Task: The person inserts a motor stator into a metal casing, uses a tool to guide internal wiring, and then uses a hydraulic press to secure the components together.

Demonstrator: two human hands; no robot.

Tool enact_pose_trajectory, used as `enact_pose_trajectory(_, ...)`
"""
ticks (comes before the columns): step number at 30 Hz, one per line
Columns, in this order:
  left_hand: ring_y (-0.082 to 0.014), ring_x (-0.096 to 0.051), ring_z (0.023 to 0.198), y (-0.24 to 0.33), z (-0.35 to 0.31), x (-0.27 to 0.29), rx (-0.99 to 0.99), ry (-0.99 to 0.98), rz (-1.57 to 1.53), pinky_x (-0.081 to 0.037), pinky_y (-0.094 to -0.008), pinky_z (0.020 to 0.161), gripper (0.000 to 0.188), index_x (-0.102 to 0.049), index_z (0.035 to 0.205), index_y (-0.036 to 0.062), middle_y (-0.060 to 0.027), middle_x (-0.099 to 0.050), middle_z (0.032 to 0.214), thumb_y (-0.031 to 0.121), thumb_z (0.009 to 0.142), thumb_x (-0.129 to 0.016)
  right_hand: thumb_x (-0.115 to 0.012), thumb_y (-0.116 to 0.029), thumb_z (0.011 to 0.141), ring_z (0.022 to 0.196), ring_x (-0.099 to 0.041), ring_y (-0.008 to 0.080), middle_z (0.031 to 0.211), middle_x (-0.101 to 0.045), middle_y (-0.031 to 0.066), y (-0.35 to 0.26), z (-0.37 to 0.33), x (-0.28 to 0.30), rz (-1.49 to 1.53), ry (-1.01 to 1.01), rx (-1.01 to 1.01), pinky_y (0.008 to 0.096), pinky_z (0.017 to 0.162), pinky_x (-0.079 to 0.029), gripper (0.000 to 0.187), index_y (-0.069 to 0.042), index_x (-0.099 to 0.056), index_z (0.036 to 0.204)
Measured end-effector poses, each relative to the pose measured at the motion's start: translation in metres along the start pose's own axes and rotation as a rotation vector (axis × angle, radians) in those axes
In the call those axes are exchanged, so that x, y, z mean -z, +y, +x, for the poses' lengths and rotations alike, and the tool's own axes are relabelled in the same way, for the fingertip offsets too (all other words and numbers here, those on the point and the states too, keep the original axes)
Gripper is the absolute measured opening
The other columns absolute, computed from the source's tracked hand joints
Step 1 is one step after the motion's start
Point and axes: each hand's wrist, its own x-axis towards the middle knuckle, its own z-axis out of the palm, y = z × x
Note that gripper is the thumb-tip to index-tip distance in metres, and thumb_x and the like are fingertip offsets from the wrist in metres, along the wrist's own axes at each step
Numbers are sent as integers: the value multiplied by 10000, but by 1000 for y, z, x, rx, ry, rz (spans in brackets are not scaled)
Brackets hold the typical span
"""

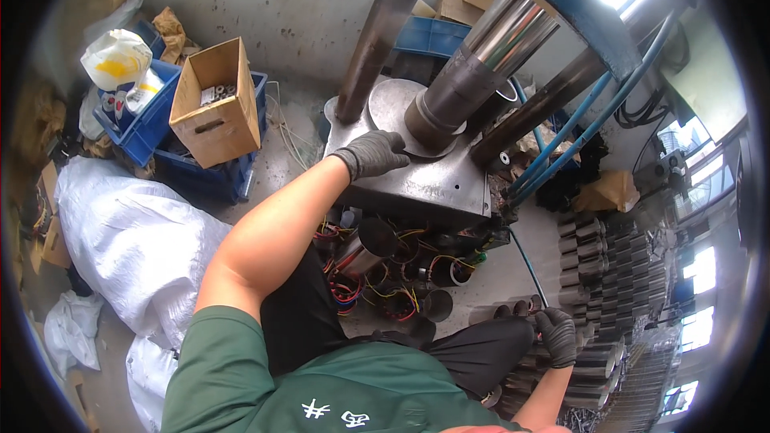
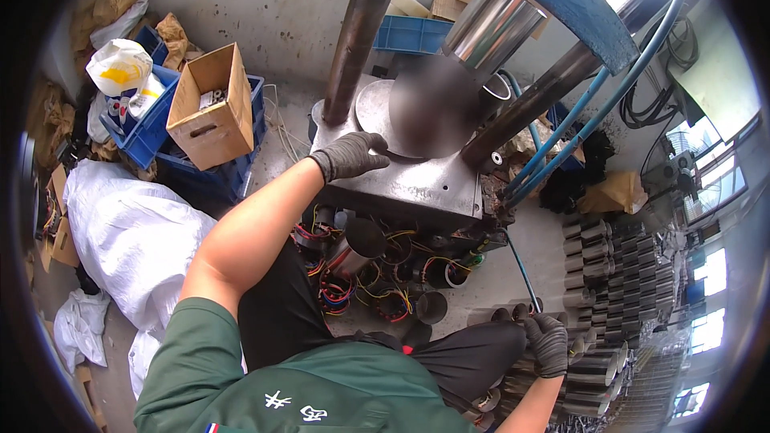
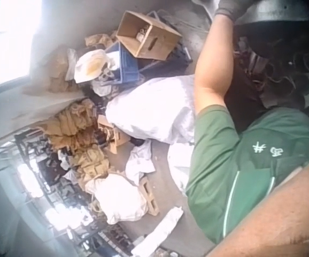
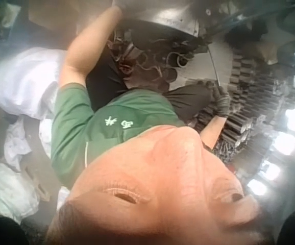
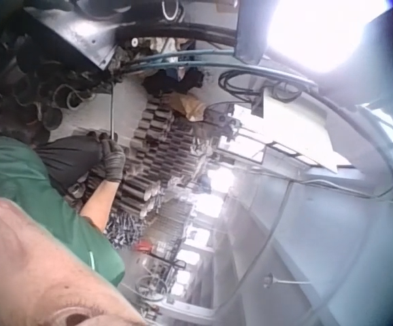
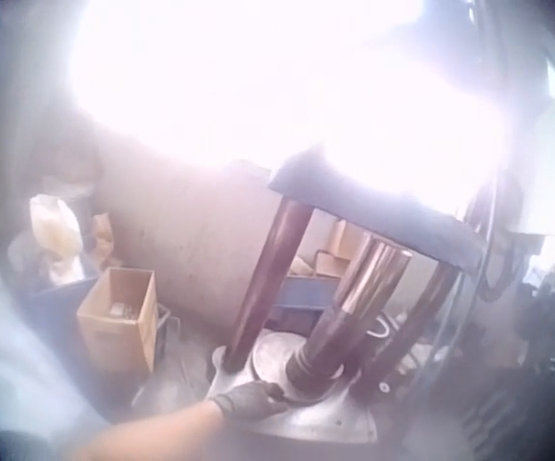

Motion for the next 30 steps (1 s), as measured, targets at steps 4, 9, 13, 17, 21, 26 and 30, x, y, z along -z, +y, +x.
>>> enact_pose_trajectory(4, -354, -674, 1190, -9, -8, 7, 23, 0, 14, -501, -429, 1054, 485, -693, 1252, 33, -204, -733, 1220, 397, 931, -710, -731, -144, 930, 666, -578, 179, 722, -659, 133, -5, 3, -1, 94, -23, -72, 378, 651, -480, 184, 40, -719, 920)
enact_pose_trajectory(9, -358, -675, 1183, -16, -14, 13, 34, 25, 54, -498, -433, 1055, 488, -701, 1259, 38, -214, -732, 1215, 393, 925, -709, -729, -120, 922, 650, -522, 177, 706, -638, 126, -9, 2, -3, 136, -3, -80, 384, 638, -459, 164, 40, -703, 897)
enact_pose_trajectory(13, -366, -668, 1195, -18, -18, 12, 51, 55, 57, -491, -434, 1067, 526, -699, 1286, 37, -232, -724, 1232, 413, 918, -708, -725, -117, 922, 654, -526, 175, 709, -641, 112, -6, 1, 1, 65, -24, -69, 379, 640, -459, 156, 36, -705, 905)
enact_pose_trajectory(17, -365, -657, 1230, -17, -22, 16, 131, 32, 46, -484, -428, 1087, 568, -669, 1341, 39, -232, -710, 1278, 420, 921, -711, -716, -111, 924, 723, -618, 186, 794, -703, 110, -1, 5, 7, 129, -83, -78, 358, 701, -512, 161, 32, -739, 994)
enact_pose_trajectory(21, -363, -643, 1258, -22, -22, 16, 160, 33, 28, -480, -427, 1100, 590, -650, 1362, 34, -234, -684, 1332, 413, 916, -722, -682, -67, 917, 879, -692, 207, 964, -756, 117, -13, 12, 21, 152, -158, -101, 342, 824, -555, 241, 27, -752, 1128)
enact_pose_trajectory(26, -364, -638, 1268, -21, -21, 15, 165, 35, 42, -481, -429, 1100, 601, -644, 1370, 27, -235, -680, 1338, 405, 911, -731, -644, 14, 872, 973, -687, 205, 1057, -750, 124, -23, 21, 29, 198, -109, 61, 344, 879, -549, 294, 21, -750, 1146)
enact_pose_trajectory(30, -344, -680, 1203, -21, -19, 17, 183, 30, 12, -508, -422, 1060, 610, -634, 1372, 2, -227, -721, 1257, 391, 914, -737, -643, 22, 870, 902, -698, 202, 977, -757, 109, -1, 17, 25, 153, -207, -19, 343, 842, -558, 266, 23, -753, 1112)
